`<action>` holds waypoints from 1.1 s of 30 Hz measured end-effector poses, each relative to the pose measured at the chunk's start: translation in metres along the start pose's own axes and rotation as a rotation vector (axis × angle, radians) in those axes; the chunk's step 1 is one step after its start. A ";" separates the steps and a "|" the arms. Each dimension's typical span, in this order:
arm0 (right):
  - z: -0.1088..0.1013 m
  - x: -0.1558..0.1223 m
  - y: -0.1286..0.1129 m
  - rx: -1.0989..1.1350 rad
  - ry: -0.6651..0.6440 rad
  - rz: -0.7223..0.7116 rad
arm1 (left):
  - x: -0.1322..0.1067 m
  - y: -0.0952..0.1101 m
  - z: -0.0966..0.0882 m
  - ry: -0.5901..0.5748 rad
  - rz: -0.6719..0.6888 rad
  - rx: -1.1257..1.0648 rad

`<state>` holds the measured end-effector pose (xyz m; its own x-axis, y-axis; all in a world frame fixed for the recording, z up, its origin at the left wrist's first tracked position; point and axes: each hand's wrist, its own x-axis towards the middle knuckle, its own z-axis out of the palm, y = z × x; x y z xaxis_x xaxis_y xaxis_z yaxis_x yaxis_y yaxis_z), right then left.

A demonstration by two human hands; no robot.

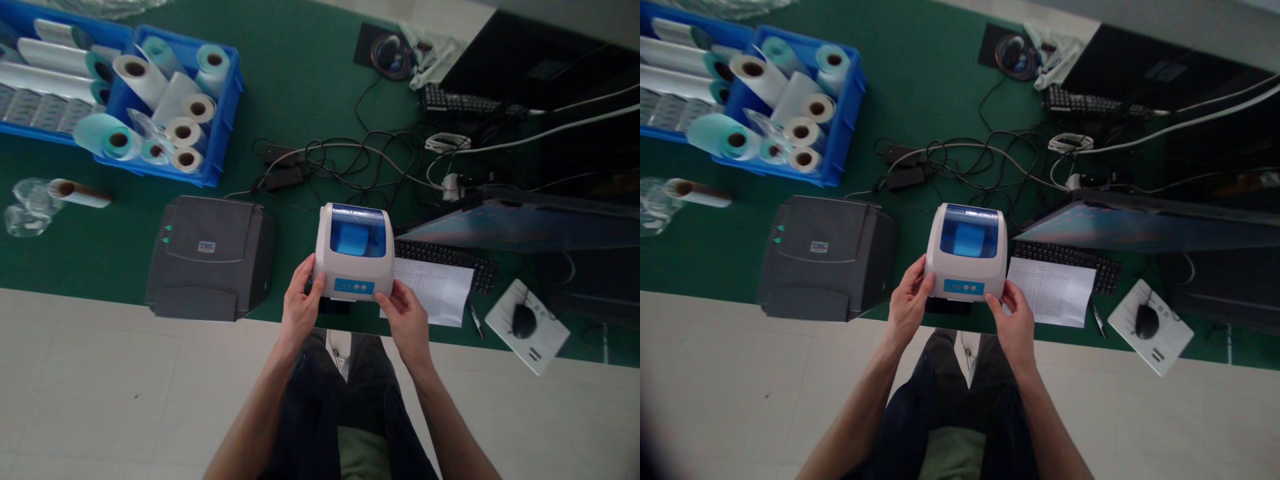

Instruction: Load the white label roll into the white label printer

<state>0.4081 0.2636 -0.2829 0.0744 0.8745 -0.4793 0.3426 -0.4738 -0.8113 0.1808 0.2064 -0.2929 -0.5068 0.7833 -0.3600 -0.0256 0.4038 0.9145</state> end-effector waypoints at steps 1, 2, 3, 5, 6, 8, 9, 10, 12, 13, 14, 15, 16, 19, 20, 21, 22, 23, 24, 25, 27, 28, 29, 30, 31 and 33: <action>0.000 0.000 -0.001 0.002 -0.001 0.000 | 0.000 0.001 0.000 0.002 0.003 0.000; -0.001 0.000 -0.003 0.004 -0.002 0.001 | 0.000 0.001 0.000 0.004 0.007 -0.001; -0.002 0.000 -0.004 0.005 -0.004 0.000 | 0.000 0.003 0.000 0.006 0.010 -0.002; -0.003 0.000 -0.008 0.003 -0.005 -0.001 | -0.001 0.006 -0.001 0.009 0.016 -0.001; -0.004 -0.001 -0.011 0.001 -0.005 -0.002 | -0.002 0.008 -0.001 0.009 0.015 -0.002; -0.006 -0.003 -0.019 0.003 0.009 -0.006 | -0.004 0.014 -0.003 0.010 0.005 -0.023; -0.007 -0.004 -0.024 0.007 0.028 -0.013 | -0.006 0.018 -0.003 0.011 -0.003 -0.043; -0.009 -0.005 -0.030 0.013 0.055 -0.026 | -0.007 0.023 -0.004 0.013 -0.010 -0.063; -0.011 -0.006 -0.045 0.022 0.121 -0.072 | -0.008 0.036 -0.006 0.031 -0.004 -0.086; -0.011 -0.005 -0.053 0.024 0.152 -0.102 | -0.008 0.043 -0.007 0.047 0.012 -0.087; -0.012 -0.004 -0.060 0.027 0.177 -0.131 | -0.007 0.050 -0.008 0.061 0.035 -0.083; -0.012 -0.002 -0.067 0.034 0.195 -0.158 | -0.004 0.057 -0.008 0.073 0.062 -0.078; -0.013 0.000 -0.073 0.048 0.208 -0.179 | -0.001 0.064 -0.009 0.080 0.090 -0.075; -0.012 0.009 -0.086 0.105 0.217 -0.233 | 0.011 0.080 -0.010 0.065 0.137 -0.086; -0.012 0.012 -0.088 0.117 0.218 -0.248 | 0.014 0.084 -0.010 0.054 0.141 -0.094; -0.012 0.014 -0.090 0.122 0.217 -0.258 | 0.016 0.087 -0.010 0.046 0.143 -0.099; -0.012 0.016 -0.092 0.118 0.218 -0.263 | 0.018 0.089 -0.011 0.039 0.140 -0.097; -0.012 0.017 -0.093 0.108 0.216 -0.259 | 0.019 0.091 -0.011 0.034 0.137 -0.089; -0.012 0.017 -0.093 0.096 0.214 -0.253 | 0.020 0.092 -0.012 0.034 0.133 -0.078; -0.012 0.017 -0.093 0.085 0.212 -0.247 | 0.020 0.093 -0.013 0.035 0.129 -0.065; -0.012 0.016 -0.091 0.072 0.205 -0.238 | 0.019 0.091 -0.015 0.030 0.129 -0.055; -0.011 0.015 -0.089 0.070 0.208 -0.234 | 0.018 0.088 -0.016 0.028 0.132 -0.065; -0.011 0.014 -0.088 0.070 0.215 -0.229 | 0.017 0.082 -0.017 0.034 0.132 -0.081; -0.010 0.014 -0.086 0.072 0.227 -0.223 | 0.015 0.074 -0.017 0.055 0.124 -0.098; -0.009 0.014 -0.085 0.075 0.238 -0.217 | 0.011 0.063 -0.016 0.099 0.097 -0.119; -0.007 0.014 -0.084 0.095 0.252 -0.214 | -0.001 0.033 -0.009 0.245 -0.033 -0.139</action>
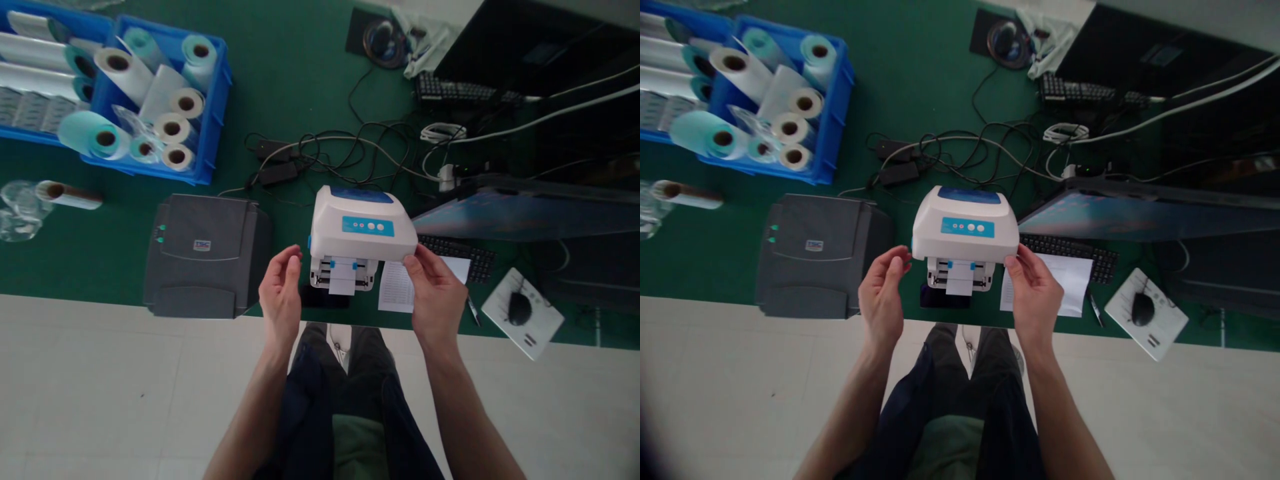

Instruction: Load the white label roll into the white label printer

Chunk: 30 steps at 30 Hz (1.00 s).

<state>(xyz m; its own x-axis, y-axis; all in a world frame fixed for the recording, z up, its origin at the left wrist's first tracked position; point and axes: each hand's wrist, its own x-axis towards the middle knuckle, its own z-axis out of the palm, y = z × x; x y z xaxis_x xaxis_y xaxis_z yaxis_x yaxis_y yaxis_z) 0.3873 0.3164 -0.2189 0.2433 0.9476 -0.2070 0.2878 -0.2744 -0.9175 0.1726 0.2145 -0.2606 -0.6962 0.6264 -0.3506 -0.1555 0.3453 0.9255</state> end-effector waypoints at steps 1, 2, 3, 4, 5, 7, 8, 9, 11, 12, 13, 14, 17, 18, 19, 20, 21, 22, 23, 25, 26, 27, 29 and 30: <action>0.001 0.000 0.000 0.013 -0.001 -0.001 | -0.008 -0.018 0.002 0.083 -0.122 -0.018; 0.001 0.001 0.001 0.027 -0.004 -0.003 | -0.017 -0.037 0.005 0.118 -0.276 -0.060; 0.002 0.002 0.001 0.038 -0.007 -0.006 | -0.027 -0.055 0.010 0.110 -0.367 -0.077; 0.002 0.003 0.002 0.045 -0.009 -0.010 | -0.036 -0.072 0.016 0.084 -0.430 -0.092; 0.002 0.003 0.002 0.050 -0.010 -0.013 | -0.044 -0.087 0.022 0.051 -0.487 -0.114; 0.001 0.005 0.003 0.051 -0.019 -0.016 | -0.054 -0.110 0.035 0.011 -0.565 -0.165; 0.001 0.005 0.003 0.051 -0.026 -0.016 | -0.057 -0.119 0.040 0.000 -0.586 -0.191; 0.001 0.005 0.004 0.052 -0.033 -0.016 | -0.057 -0.125 0.044 -0.008 -0.598 -0.217; 0.000 0.005 0.005 0.062 -0.043 -0.014 | -0.055 -0.133 0.047 -0.017 -0.602 -0.258; 0.000 0.005 0.005 0.071 -0.043 -0.012 | -0.053 -0.136 0.047 -0.020 -0.598 -0.272; 0.001 0.005 0.006 0.080 -0.043 -0.009 | -0.051 -0.138 0.046 -0.021 -0.592 -0.280; 0.001 0.005 0.007 0.087 -0.043 -0.007 | -0.049 -0.140 0.045 -0.020 -0.583 -0.283; 0.002 0.006 0.009 0.088 -0.046 -0.003 | -0.046 -0.144 0.041 -0.019 -0.546 -0.278; 0.002 0.006 0.009 0.084 -0.047 -0.001 | -0.046 -0.144 0.040 -0.018 -0.532 -0.276; 0.002 0.006 0.010 0.082 -0.048 0.001 | -0.047 -0.145 0.040 -0.017 -0.517 -0.272; 0.002 0.006 0.010 0.081 -0.050 0.003 | -0.048 -0.145 0.040 -0.014 -0.505 -0.268; 0.002 0.006 0.009 0.080 -0.052 0.004 | -0.049 -0.146 0.039 -0.011 -0.496 -0.262; 0.002 0.006 0.009 0.080 -0.055 0.004 | -0.051 -0.146 0.039 -0.009 -0.490 -0.256; 0.002 0.006 0.009 0.079 -0.056 0.004 | -0.053 -0.147 0.040 -0.007 -0.489 -0.249; 0.002 0.006 0.009 0.077 -0.055 0.005 | -0.057 -0.149 0.039 -0.009 -0.493 -0.237; 0.002 0.006 0.009 0.075 -0.054 0.007 | -0.059 -0.149 0.039 -0.010 -0.497 -0.233; 0.002 0.006 0.010 0.074 -0.055 0.008 | -0.061 -0.150 0.039 -0.011 -0.501 -0.230; 0.001 0.006 0.011 0.076 -0.061 0.010 | -0.063 -0.151 0.039 -0.012 -0.506 -0.224; 0.001 0.006 0.011 0.078 -0.064 0.010 | -0.063 -0.151 0.038 -0.012 -0.507 -0.222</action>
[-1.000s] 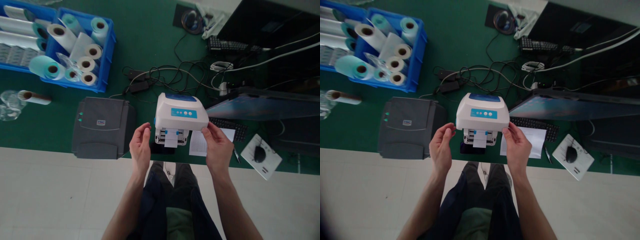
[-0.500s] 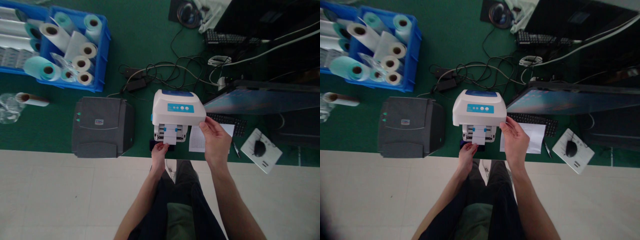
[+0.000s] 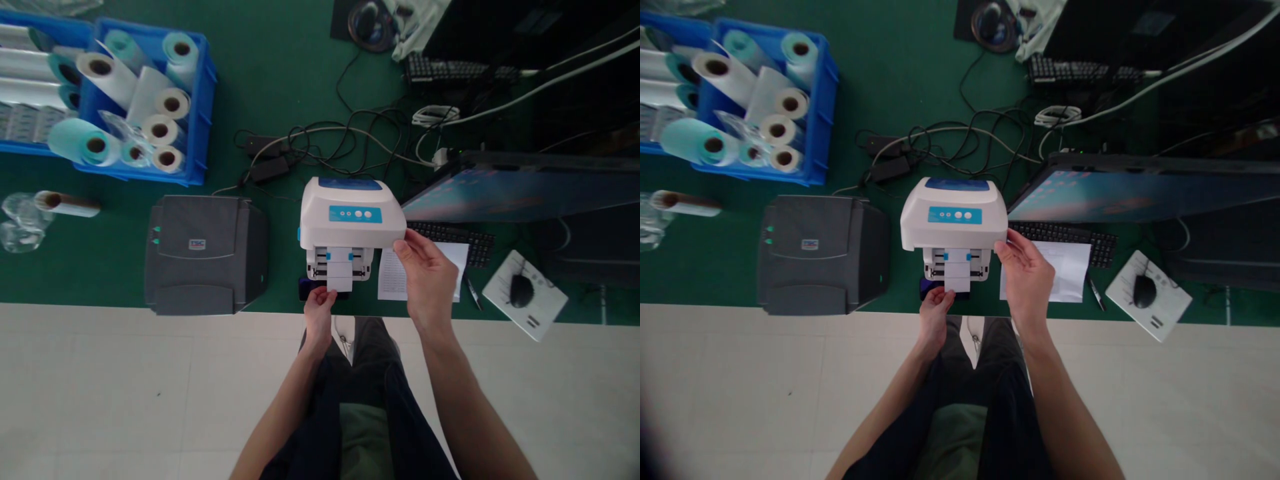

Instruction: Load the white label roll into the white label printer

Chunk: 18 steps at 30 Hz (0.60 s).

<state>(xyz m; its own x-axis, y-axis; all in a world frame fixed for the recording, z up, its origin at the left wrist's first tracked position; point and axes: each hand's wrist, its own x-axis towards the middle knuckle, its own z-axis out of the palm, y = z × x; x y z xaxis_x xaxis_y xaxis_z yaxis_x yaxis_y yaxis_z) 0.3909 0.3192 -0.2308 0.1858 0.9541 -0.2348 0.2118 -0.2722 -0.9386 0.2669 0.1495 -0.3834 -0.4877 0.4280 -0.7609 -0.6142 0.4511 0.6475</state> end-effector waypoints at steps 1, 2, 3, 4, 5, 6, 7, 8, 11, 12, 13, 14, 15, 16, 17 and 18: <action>0.000 0.000 0.000 0.005 -0.001 0.000 | 0.000 0.000 0.000 0.000 -0.001 0.002; 0.000 0.000 0.000 0.011 0.000 0.000 | 0.000 0.001 -0.001 -0.002 -0.002 0.005; 0.000 0.000 -0.001 0.016 0.003 0.000 | 0.000 0.001 -0.001 -0.003 -0.003 0.008; 0.000 0.000 -0.001 0.017 0.005 0.000 | -0.001 0.002 -0.002 -0.005 -0.004 0.010; 0.000 0.000 -0.002 0.013 0.006 0.000 | -0.001 0.003 -0.002 -0.006 -0.005 0.013; 0.001 0.000 -0.002 0.006 0.006 0.000 | -0.001 0.003 -0.003 -0.006 -0.005 0.016; 0.001 0.000 -0.003 -0.002 0.006 0.002 | -0.002 0.003 -0.003 -0.006 -0.006 0.019; 0.001 0.000 -0.003 -0.009 0.004 0.004 | -0.002 0.004 -0.004 -0.005 -0.007 0.023; 0.000 -0.001 -0.003 -0.016 0.002 0.005 | -0.005 0.004 -0.007 -0.003 -0.010 0.041; 0.000 -0.001 -0.003 -0.018 0.002 0.004 | -0.005 0.003 -0.008 -0.002 -0.012 0.050; 0.000 -0.001 -0.003 -0.020 0.004 0.002 | -0.006 0.003 -0.008 -0.002 -0.013 0.059; 0.000 -0.001 -0.004 -0.022 0.006 0.001 | -0.007 0.003 -0.009 -0.002 -0.013 0.069; 0.000 -0.001 -0.004 -0.023 0.007 0.001 | -0.007 0.002 -0.009 -0.003 -0.011 0.081; 0.001 -0.001 -0.005 -0.021 0.007 0.001 | -0.008 0.002 -0.009 -0.004 -0.007 0.095; 0.001 -0.001 -0.005 -0.015 0.007 0.000 | -0.009 0.001 -0.010 -0.004 0.001 0.113; 0.001 -0.001 -0.005 -0.006 0.006 -0.003 | -0.010 0.001 -0.010 -0.004 0.015 0.135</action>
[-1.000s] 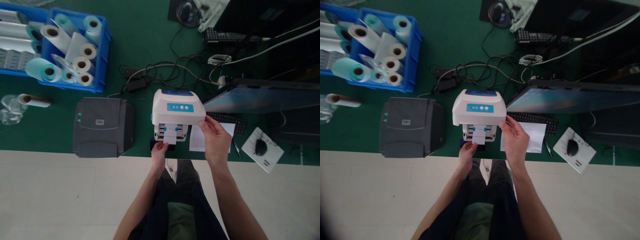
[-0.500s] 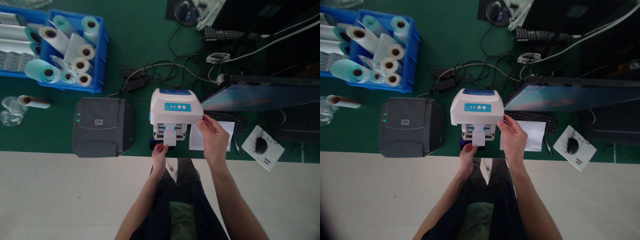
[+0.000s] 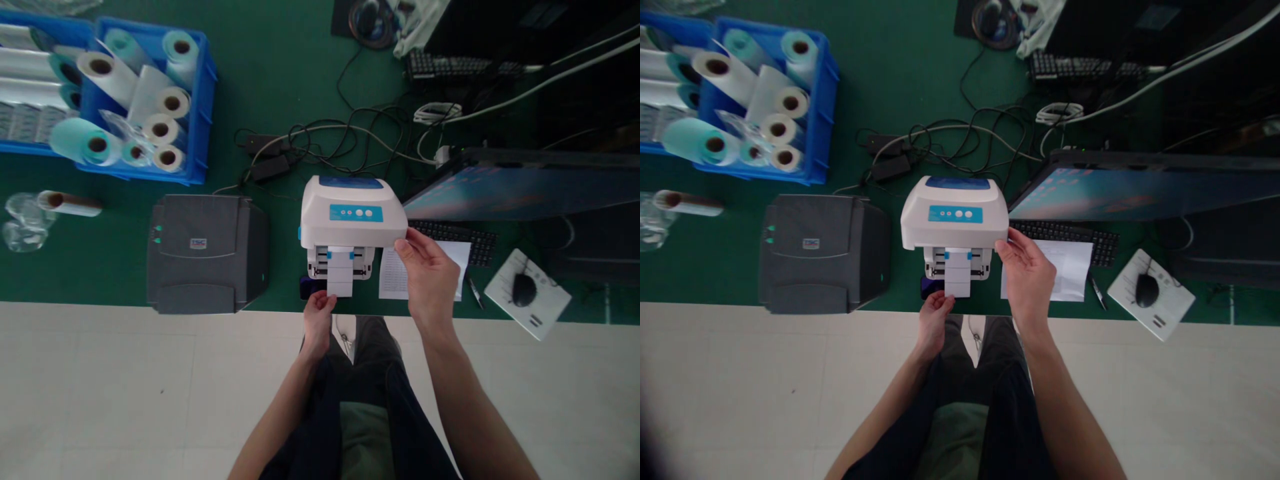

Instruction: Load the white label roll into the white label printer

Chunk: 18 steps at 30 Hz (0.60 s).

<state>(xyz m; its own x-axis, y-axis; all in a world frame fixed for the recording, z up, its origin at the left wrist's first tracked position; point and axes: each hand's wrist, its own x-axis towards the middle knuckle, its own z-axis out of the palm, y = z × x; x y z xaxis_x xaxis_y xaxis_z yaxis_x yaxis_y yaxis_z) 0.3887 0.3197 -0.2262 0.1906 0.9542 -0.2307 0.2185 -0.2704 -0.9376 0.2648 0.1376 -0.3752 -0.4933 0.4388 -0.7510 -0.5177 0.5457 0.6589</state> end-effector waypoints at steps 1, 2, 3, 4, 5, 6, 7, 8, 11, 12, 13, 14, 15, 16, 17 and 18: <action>0.000 0.000 0.000 0.008 -0.002 -0.003 | -0.002 0.000 -0.001 0.006 0.021 0.028; 0.000 0.000 0.001 0.013 -0.002 -0.007 | -0.004 0.002 -0.002 0.019 0.052 0.062; 0.000 0.000 0.002 0.013 -0.003 -0.009 | -0.006 0.004 -0.004 0.041 0.093 0.100; -0.001 0.000 0.003 0.008 -0.004 -0.010 | -0.008 0.009 -0.007 0.068 0.148 0.143; -0.001 0.000 0.004 0.001 -0.006 -0.009 | -0.010 0.015 -0.009 0.094 0.214 0.188; -0.001 0.001 0.005 -0.006 -0.010 -0.007 | -0.010 0.024 -0.011 0.110 0.289 0.236; -0.002 0.002 0.005 -0.008 -0.014 -0.008 | -0.008 0.035 -0.013 0.112 0.370 0.283; -0.002 0.003 0.005 -0.003 -0.017 -0.013 | -0.003 0.049 -0.013 0.086 0.449 0.331; 0.000 0.009 0.001 0.040 -0.021 -0.052 | 0.025 0.093 -0.005 -0.074 0.653 0.477; 0.000 0.011 -0.002 0.047 -0.020 -0.064 | 0.038 0.107 -0.001 -0.124 0.708 0.523; 0.001 0.014 -0.004 0.043 -0.021 -0.070 | 0.050 0.119 0.004 -0.165 0.756 0.567; 0.002 0.016 -0.007 0.029 -0.024 -0.074 | 0.062 0.129 0.009 -0.195 0.796 0.609; 0.002 0.017 -0.009 0.011 -0.027 -0.076 | 0.072 0.137 0.013 -0.210 0.828 0.645; 0.003 0.019 -0.010 -0.003 -0.028 -0.079 | 0.080 0.144 0.016 -0.217 0.854 0.677; 0.003 0.020 -0.011 -0.008 -0.030 -0.080 | 0.086 0.148 0.017 -0.216 0.873 0.701; 0.004 0.021 -0.012 -0.006 -0.031 -0.081 | 0.091 0.152 0.017 -0.203 0.891 0.720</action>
<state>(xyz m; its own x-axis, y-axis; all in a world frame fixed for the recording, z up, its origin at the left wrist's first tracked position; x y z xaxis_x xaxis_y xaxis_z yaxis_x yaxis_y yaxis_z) 0.3867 0.3435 -0.2206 0.1429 0.9763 -0.1623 0.2382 -0.1931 -0.9518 0.1531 0.2722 -0.3443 -0.3278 0.9422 -0.0697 0.5048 0.2370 0.8300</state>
